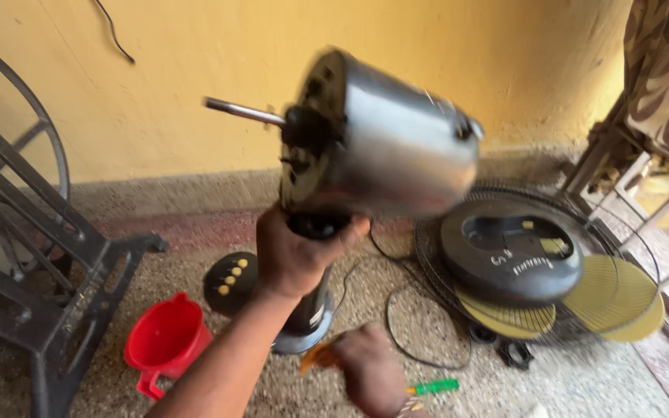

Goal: The person wipes the exterior of a disassembled standing fan motor and stand with a yellow cloth, then wipes the fan's rear cover. The person rotates the motor to clean all sides and dips the cloth into a red bucket to wet it.

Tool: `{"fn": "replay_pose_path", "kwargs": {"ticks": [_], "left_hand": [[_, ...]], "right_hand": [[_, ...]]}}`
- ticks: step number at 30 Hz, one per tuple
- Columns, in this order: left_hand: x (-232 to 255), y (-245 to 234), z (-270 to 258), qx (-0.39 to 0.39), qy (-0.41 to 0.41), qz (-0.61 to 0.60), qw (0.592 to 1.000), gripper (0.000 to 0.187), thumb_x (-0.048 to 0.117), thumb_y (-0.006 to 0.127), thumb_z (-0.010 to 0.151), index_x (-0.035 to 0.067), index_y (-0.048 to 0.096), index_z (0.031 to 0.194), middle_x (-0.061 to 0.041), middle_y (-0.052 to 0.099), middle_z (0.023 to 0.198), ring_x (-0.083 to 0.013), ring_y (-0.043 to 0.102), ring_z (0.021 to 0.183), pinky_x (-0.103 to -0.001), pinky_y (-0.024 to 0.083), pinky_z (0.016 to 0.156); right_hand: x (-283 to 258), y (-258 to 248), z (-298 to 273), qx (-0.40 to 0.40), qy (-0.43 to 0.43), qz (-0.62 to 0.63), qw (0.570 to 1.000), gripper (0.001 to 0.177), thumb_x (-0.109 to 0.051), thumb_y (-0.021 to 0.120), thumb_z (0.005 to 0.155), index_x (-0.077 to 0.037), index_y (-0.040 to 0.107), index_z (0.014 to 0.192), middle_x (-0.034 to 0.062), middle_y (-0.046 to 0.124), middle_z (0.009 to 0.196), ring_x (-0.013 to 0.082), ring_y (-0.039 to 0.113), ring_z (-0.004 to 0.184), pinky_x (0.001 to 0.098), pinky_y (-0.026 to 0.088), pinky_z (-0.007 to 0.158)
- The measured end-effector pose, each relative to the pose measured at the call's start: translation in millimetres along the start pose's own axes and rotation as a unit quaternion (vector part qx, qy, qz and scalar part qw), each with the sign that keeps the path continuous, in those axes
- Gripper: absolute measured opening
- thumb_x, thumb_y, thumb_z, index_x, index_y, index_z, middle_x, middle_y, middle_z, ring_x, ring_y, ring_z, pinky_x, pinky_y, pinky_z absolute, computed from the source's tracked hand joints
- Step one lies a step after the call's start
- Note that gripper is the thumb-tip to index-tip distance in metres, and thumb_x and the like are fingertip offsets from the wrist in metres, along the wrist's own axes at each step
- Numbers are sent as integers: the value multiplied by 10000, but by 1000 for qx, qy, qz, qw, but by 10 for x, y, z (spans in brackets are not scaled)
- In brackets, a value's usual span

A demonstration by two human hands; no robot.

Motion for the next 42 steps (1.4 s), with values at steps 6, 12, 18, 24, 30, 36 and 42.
{"fn": "replay_pose_path", "kwargs": {"ticks": [6, 12, 18, 24, 30, 36, 42], "left_hand": [[-56, -30, -87, -13, 1, 7, 1000, 509, 505, 824, 781, 126, 698, 1096, -24, 803, 968, -133, 788, 911, -302, 652, 833], [-339, 66, -408, -15, -89, 69, 994, 554, 549, 844, 714, 126, 732, 1054, -36, 821, 917, -168, 805, 847, -329, 650, 769], [-510, 299, -536, -58, -188, 113, 974, 618, 553, 855, 665, 98, 692, 1052, -49, 807, 859, -166, 815, 777, -315, 667, 735], [-386, 610, -601, -66, -224, 78, 969, 592, 525, 860, 643, 117, 713, 1046, -37, 819, 798, -165, 824, 751, -314, 658, 722], [-357, 647, -722, -133, -199, 82, 968, 544, 396, 899, 628, 82, 707, 1028, -42, 816, 869, -161, 819, 804, -319, 636, 810], [-264, 710, -717, -125, -190, 56, 972, 548, 330, 908, 585, 99, 717, 1044, -60, 821, 881, -189, 824, 833, -333, 642, 807], [-151, 817, -519, -88, -200, 67, 974, 582, 359, 909, 592, 124, 696, 1080, -40, 809, 873, -192, 803, 814, -338, 622, 790]], "right_hand": [[585, -503, 266, 104, 484, 161, 854, 152, -192, 636, 953, -98, 708, 1049, 70, 740, 898, 238, 725, 866, 389, 571, 805], [604, -1041, 583, 285, 543, 565, 552, 269, -283, 556, 983, -57, 600, 1121, 117, 692, 1030, 270, 703, 912, 420, 609, 798], [219, -1998, 821, 491, 351, 251, 757, 281, -271, 470, 1098, -43, 611, 1181, 145, 681, 1180, 268, 715, 1037, 370, 611, 855], [-209, -2089, 939, 299, 107, 103, 943, 399, -299, 512, 1102, 33, 624, 1292, 215, 623, 1254, 376, 651, 1080, 421, 590, 934], [2, -2292, 1008, 174, 283, 150, 931, 535, -406, 339, 1071, -59, 676, 1300, 144, 782, 1118, 274, 799, 943, 393, 636, 835], [-135, -2279, 870, 250, 221, 15, 942, 595, -505, 381, 1036, -41, 697, 1233, 151, 765, 1139, 264, 770, 1024, 386, 594, 896], [-536, -1565, 755, 420, 121, -91, 895, 691, -554, 378, 1121, 41, 461, 1462, 314, 430, 1473, 438, 533, 1386, 492, 493, 1167]]}}
Point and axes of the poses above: each hand's wrist, its own z-axis towards the middle knuckle, its own y-axis out of the palm, x = y × z, the point moved 1 cm from there along z, towards the middle knuckle
